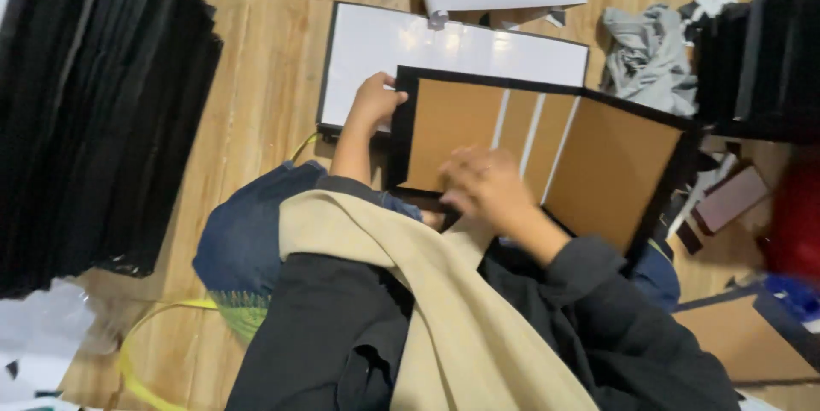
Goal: The person sits on the floor and assembles picture frames by placing white paper sheets into black frames. They wipe the paper with a gray cloth, smooth it down, and then place a brown backing board with white strips into the frame. This process is repeated for multiple frames.
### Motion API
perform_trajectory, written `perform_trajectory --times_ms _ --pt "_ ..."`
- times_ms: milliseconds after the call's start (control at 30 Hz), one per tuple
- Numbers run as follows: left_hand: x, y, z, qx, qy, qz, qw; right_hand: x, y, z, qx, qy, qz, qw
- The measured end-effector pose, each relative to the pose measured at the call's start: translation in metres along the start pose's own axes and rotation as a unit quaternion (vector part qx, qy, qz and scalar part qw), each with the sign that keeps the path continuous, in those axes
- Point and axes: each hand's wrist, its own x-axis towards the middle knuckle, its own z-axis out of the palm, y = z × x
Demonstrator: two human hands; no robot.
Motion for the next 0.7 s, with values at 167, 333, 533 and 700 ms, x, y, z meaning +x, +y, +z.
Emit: perform_trajectory --times_ms 167,333,533,700 --pt "0.026 -0.029 -0.034 0.059 0.205 -0.048 0.976 -0.033 0.093 -0.022 -0.242 0.019 0.233 0.942" --pt "0.022 -0.020 -0.034 0.003 0.257 -0.077 0.963 0.002 0.162 0.002 -0.232 0.087 0.164 0.955" --pt "-0.019 0.022 -0.051 -0.060 0.269 -0.080 0.958 0.115 0.182 0.078 -0.233 0.139 0.052 0.961" --pt "-0.021 0.023 -0.056 -0.111 0.282 -0.090 0.949 0.143 0.196 0.111 -0.292 0.049 0.140 0.945"
